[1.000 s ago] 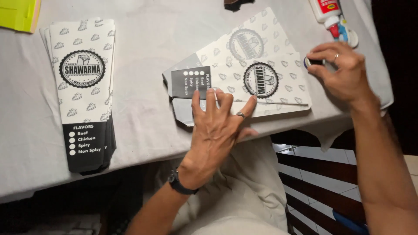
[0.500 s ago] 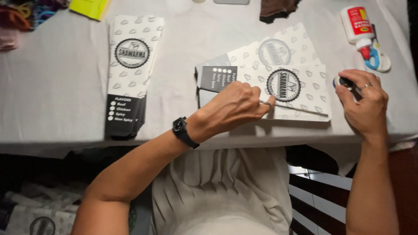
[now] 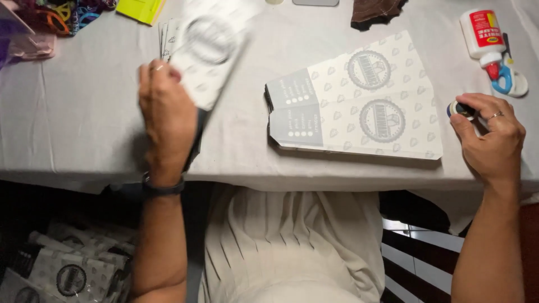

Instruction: Folding and creasing paper templates to assemble shawarma bags

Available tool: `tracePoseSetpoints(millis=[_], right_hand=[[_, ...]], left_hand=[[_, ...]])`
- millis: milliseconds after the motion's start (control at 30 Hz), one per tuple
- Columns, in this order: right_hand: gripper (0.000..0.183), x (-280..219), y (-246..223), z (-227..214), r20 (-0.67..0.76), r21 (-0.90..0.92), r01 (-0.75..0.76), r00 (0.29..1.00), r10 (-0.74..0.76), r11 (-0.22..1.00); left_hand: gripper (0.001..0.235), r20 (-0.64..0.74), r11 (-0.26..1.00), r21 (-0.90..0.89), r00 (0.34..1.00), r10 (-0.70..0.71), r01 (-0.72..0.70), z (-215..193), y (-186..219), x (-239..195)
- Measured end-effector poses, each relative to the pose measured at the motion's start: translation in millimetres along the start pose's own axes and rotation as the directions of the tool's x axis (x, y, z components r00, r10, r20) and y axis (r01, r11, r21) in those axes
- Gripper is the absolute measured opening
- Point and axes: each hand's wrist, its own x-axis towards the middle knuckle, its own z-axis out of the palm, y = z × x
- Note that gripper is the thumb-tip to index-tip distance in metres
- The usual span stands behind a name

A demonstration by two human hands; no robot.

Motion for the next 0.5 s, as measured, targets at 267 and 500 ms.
tracePoseSetpoints(millis=[267, 500], right_hand=[[0.027, 7.2, -15.3, -4.9, -0.023, 0.049, -0.010, 1.000, 0.011, 0.999], [0.037, 19.7, -71.6, -15.3, 0.084, 0.133, 0.230, 0.967, -0.242, 0.964]], left_hand=[[0.066, 0.285, 0.913, 0.377, 0.918, -0.277, 0.158, -27.7, -10.2, -35.6], [0.057, 0.316, 0.924, 0.342, 0.905, -0.284, 0.170, -24.3, -20.9, -36.5]])
